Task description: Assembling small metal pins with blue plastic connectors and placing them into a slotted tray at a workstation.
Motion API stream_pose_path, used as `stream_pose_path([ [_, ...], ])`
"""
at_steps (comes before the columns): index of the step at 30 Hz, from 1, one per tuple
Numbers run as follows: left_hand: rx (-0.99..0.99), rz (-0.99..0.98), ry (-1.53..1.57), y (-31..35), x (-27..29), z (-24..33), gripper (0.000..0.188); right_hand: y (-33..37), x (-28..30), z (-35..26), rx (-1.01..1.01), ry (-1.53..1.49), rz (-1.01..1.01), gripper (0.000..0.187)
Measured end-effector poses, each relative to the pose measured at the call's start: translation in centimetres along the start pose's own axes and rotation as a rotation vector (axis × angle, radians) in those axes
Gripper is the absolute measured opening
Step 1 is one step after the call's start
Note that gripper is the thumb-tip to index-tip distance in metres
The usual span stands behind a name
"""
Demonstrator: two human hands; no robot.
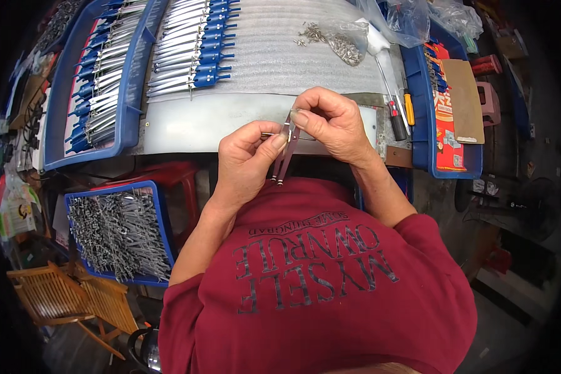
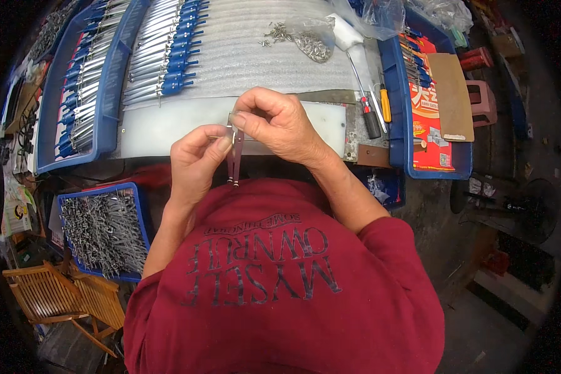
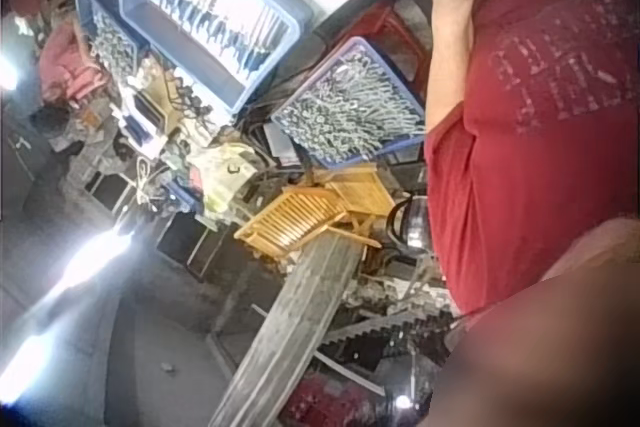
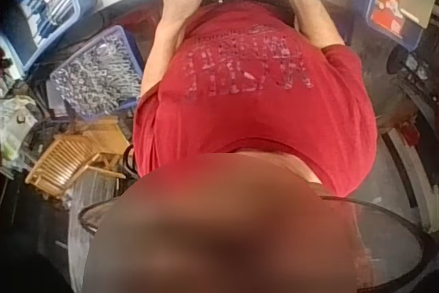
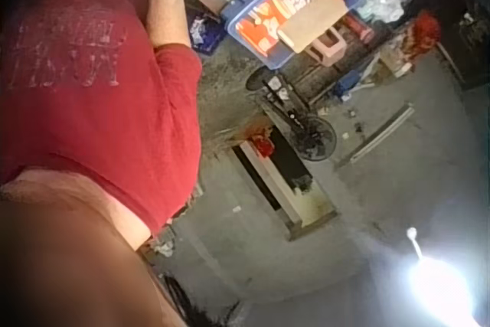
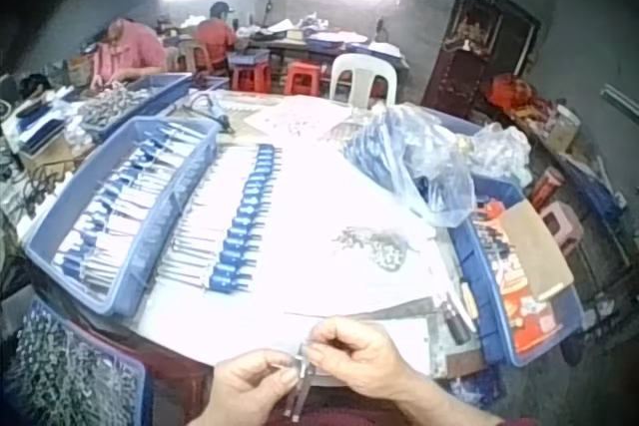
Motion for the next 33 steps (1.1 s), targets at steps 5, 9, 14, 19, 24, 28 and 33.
stream_pose_path([
  [5, -0.034, -0.031, 0.002, 0.2, 0.0, 0.2, 0.008, 0.1, 0.0, -0.8, 0.091, 0.133, -0.058, 0.006],
  [9, -0.057, -0.030, -0.035, 0.2, 0.0, 0.6, 0.008, 0.1, 0.0, -1.3, 0.144, 0.195, -0.042, 0.005],
  [14, -0.071, -0.024, -0.056, 0.3, -0.1, 0.8, 0.008, 0.3, 0.0, -1.4, 0.187, 0.226, -0.037, 0.004],
  [19, -0.006, -0.047, 0.065, 0.2, -0.5, 0.8, 0.009, 0.5, 0.4, -0.9, 0.105, 0.095, 0.060, 0.004],
  [24, 0.074, -0.077, 0.139, 0.0, -0.5, 0.4, 0.010, 0.4, 0.5, -1.1, 0.108, -0.020, 0.125, 0.006],
  [28, 0.081, -0.101, 0.072, 0.1, -0.6, 0.4, 0.011, 0.4, 0.6, -0.8, 0.096, -0.025, 0.177, 0.006],
  [33, 0.054, -0.002, -0.025, -0.1, -0.5, -0.3, 0.012, 0.2, 0.6, -0.4, 0.098, -0.004, 0.218, 0.006],
])
Point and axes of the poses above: each hand's wrist, its own y-axis away from the middle knuckle, its own x-axis out of the back of the hand, z = x × y, the point moved 5 cm from there along -y, towards the middle knuckle, and after that the axes turned 14 degrees about -y, right-handed, at the moved point
